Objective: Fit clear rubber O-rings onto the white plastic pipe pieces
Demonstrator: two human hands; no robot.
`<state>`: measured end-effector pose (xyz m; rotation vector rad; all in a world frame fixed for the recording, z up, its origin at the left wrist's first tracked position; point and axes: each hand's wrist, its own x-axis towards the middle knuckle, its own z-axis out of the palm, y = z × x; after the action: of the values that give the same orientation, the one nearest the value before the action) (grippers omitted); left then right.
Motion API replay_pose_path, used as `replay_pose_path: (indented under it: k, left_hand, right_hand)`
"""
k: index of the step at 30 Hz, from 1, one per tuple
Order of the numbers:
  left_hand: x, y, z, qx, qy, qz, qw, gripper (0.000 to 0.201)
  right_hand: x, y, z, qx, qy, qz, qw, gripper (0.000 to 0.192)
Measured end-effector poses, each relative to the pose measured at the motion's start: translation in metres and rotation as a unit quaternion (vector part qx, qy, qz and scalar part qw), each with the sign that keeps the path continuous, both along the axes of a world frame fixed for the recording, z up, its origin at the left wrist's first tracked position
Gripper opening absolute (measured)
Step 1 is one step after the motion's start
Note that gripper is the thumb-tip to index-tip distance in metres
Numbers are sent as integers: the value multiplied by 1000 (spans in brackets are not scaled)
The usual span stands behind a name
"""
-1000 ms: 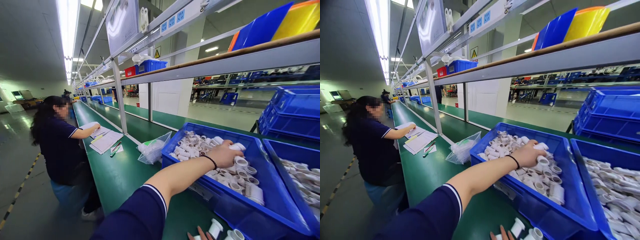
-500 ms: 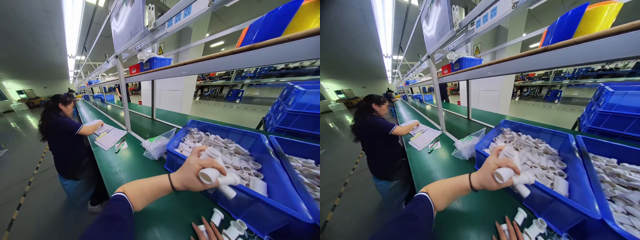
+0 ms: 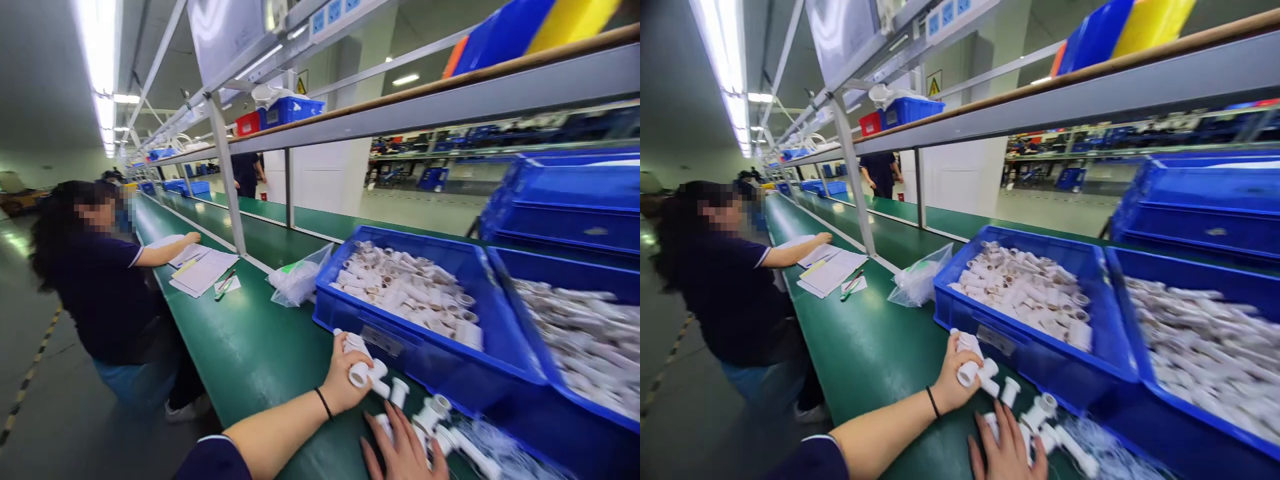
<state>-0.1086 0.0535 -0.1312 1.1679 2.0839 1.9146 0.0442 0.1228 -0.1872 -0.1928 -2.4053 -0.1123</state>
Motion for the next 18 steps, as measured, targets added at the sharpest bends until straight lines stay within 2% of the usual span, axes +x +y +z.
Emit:
replay_pose_path:
  k: [4,8,14,16,18]
  left_hand:
    - [0,0,-8,-22,33,-72,997,33]
    - [-2,-8,-4,-38,65,-137,988,55]
    - [-7,-29,12,-114,81,-210,968,92]
    - [-9,-32,14,-102,49,-206,972,89]
    - [-11,-31,13,-58,-15,-174,983,71]
  right_hand:
    - [7,-16,23,-27,-41,-29,998,27]
    - [9,-22,31,-51,-76,-53,994,27]
    - [11,-26,34,-83,-95,-68,990,34]
    - [12,-28,37,-97,-93,-66,989,31]
    - [11,-29,41,-114,-83,-60,988,27]
